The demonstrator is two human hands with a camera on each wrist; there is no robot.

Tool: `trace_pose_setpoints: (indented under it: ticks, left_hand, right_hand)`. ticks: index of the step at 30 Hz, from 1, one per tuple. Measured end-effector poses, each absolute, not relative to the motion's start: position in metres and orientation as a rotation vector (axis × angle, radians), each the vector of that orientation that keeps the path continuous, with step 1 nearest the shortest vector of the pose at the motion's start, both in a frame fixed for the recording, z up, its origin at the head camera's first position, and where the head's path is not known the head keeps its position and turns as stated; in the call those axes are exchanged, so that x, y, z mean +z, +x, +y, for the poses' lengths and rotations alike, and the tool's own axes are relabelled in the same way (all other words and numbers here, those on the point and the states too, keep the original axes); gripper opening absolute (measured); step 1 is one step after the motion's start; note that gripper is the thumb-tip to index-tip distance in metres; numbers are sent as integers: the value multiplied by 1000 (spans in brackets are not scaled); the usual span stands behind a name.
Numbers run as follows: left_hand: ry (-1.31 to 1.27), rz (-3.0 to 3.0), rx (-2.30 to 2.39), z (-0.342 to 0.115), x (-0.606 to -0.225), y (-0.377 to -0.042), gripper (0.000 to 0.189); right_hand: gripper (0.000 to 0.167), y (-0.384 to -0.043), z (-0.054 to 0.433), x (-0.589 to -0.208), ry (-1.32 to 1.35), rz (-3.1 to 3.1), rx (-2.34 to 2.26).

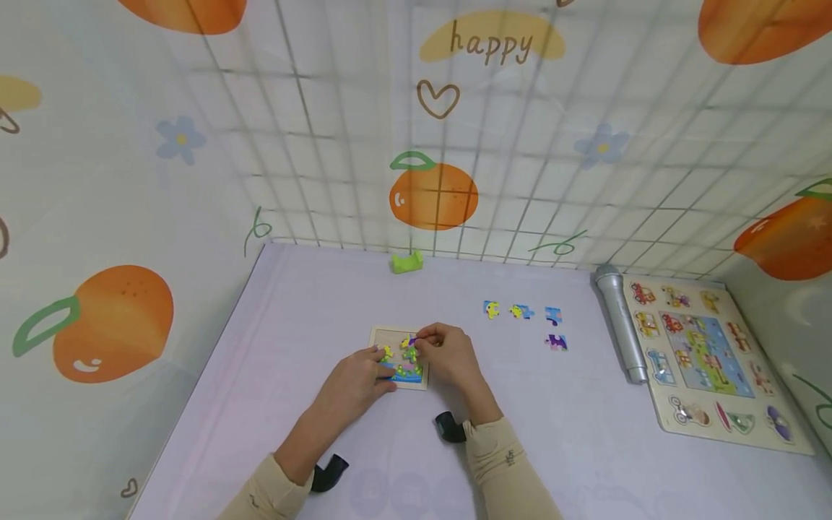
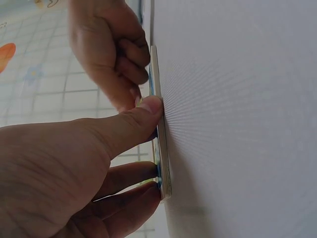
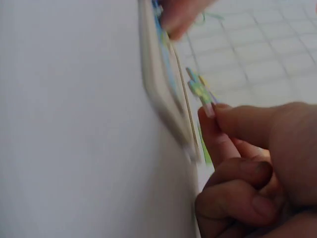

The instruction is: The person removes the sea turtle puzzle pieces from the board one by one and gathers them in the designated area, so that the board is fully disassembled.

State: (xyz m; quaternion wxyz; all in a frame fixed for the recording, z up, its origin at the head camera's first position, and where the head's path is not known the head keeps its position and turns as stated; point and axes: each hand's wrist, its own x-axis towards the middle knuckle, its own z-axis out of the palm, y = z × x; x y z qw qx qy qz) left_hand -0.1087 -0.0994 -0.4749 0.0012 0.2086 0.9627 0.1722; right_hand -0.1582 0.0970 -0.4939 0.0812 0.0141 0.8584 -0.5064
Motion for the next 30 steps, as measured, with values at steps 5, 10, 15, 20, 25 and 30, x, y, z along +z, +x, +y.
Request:
trace_pose_setpoints:
  ticks: [5,10,15,20,25,30]
  left_hand:
    - [633,3018,538,-98,-475,-108,28]
    - [629,3022,563,-97,-476,-107,27]
    - [640,3027,593,-98,-475,-107,26]
    - [646,3025,611,-99,-475,-107,26]
    - [641,3019,607,-99,-475,-107,27]
    - [623,3016,603,-99,-475,-107,27]
  right_hand:
    - [9,-158,116,-492,170,2571,-1476]
    - [9,-159,138,-492,273,2588,-1431]
    - [11,-160,160,-494,337,2591,-1394]
    - [14,-161,182,-494,390,2595,-1373]
    - [17,-160,203,-493,454,2613,-1356]
    - [19,-158,220,-492,532,2635,-1326]
